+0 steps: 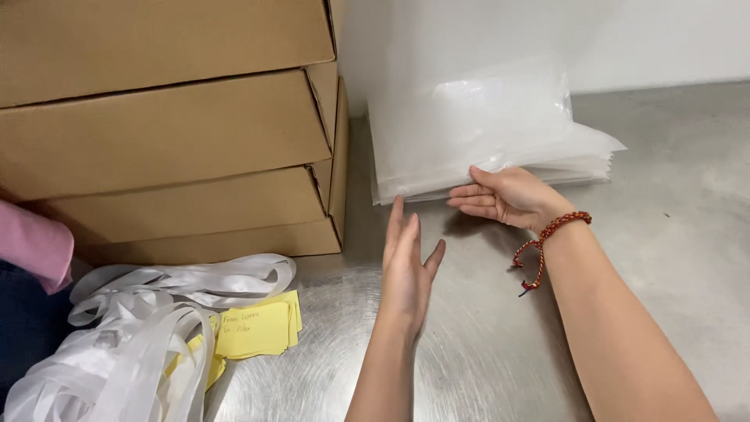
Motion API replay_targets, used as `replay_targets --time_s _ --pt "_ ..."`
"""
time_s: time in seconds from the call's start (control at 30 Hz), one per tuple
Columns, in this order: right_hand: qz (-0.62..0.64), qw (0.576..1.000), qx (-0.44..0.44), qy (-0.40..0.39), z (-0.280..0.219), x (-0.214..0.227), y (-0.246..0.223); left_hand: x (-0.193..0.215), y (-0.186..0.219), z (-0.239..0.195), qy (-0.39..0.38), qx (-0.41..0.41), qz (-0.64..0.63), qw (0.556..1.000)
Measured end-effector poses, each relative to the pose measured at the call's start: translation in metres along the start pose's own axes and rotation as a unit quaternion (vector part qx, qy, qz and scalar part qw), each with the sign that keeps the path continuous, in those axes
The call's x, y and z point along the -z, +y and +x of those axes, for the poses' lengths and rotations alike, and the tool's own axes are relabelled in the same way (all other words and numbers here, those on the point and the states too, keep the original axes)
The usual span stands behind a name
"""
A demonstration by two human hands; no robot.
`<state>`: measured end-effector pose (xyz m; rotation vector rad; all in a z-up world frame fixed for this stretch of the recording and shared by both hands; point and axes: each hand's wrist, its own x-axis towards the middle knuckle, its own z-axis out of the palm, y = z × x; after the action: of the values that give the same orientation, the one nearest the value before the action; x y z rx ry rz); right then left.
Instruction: Unhanging, folding, and packing clothes into cardboard boxes for distribution
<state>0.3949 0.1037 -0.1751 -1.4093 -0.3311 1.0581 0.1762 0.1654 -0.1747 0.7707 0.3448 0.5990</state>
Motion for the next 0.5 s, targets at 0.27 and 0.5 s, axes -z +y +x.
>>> replay_targets --time_s 0.27,0.5 --pt "-0.167 0.985 -0.041 0.03 0.024 0.011 0.008 0.007 0.0 0.005 0.002 0.021 -0.039 0.999" --pt "0.055 0.974 0.052 -0.215 0.045 0.079 0.041 0.008 0.002 0.006 0.001 0.033 -0.05 0.998"
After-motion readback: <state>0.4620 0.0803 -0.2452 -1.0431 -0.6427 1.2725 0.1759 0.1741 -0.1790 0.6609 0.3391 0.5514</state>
